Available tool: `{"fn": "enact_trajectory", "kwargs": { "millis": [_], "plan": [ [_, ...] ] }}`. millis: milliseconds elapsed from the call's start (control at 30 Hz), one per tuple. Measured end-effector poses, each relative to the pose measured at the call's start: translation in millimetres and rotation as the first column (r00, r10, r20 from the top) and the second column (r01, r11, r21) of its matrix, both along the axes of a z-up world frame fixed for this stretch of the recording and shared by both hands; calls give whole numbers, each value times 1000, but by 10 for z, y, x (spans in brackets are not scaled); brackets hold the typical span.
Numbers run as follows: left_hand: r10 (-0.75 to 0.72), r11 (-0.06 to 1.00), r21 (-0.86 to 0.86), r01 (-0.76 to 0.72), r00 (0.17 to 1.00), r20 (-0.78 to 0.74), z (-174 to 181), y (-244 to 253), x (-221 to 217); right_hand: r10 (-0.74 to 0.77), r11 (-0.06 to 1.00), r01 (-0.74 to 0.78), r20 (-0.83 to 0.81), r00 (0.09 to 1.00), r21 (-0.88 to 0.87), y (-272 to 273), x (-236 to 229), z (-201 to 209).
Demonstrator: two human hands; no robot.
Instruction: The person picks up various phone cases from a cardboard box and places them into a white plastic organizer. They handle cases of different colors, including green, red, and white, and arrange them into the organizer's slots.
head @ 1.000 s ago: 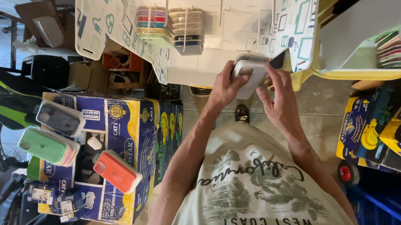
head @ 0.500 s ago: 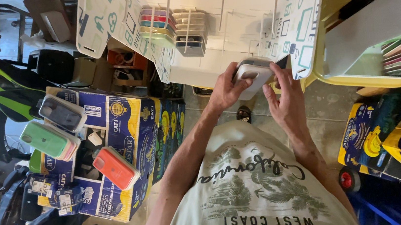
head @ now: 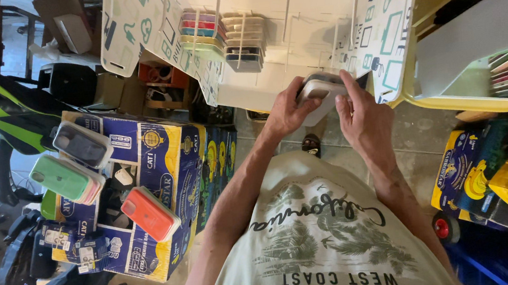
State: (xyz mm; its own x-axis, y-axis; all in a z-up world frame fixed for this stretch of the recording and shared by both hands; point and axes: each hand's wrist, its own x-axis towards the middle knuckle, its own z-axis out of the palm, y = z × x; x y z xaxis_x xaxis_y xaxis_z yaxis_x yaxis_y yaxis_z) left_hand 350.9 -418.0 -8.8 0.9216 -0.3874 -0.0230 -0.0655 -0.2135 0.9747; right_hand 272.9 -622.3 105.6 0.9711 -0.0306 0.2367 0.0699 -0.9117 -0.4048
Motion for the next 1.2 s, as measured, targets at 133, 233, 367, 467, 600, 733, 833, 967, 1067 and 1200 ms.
{"fn": "enact_trajectory", "kwargs": {
  "millis": [133, 233, 367, 467, 600, 733, 833, 967, 1067, 1200],
  "plan": [
    [-25, 999, -33, 26, 999, 28, 11, -28, 30, -22, 999, 21, -26, 999, -32, -31, 32, -129],
    [-17, 998, -58, 19, 999, 33, -6, -44, 50, -22, 999, 21, -19, 1000, -31, -30, 34, -116],
    [-22, 996, -83, 25, 999, 35, -15, -63, 53, -5, 1000, 4, -38, 999, -17, -62, 59, -176],
    [-29, 995, -90, 32, 999, 29, -19, -66, 53, 19, 1000, -19, -16, 1000, -25, -23, 69, -46],
    [-17, 990, -143, 17, 1000, 5, 25, -67, 74, 31, 999, -31, 2, 1000, -44, 8, 64, 36],
    [-13, 988, -151, 14, 1000, 10, 43, -109, 155, 14, 1000, -14, 9, 1000, -24, 83, 113, 117],
    [-13, 978, -209, 8, 1000, -25, 49, -152, 201, 13, 1000, -13, 26, 1000, -25, 83, 135, 64],
    [-35, 968, -249, 25, 999, -34, 70, -178, 233, 18, 1000, -19, 61, 998, 24, 79, 145, 34],
    [-34, 962, -273, 20, 998, -47, 95, -195, 235, 13, 997, -18, 66, 998, 73, 66, 140, -22],
    [-4, 957, -290, -16, 998, -67, 118, -223, 222, -9, 964, 5, 16, 1000, 265, 84, 168, -11]
  ]
}}
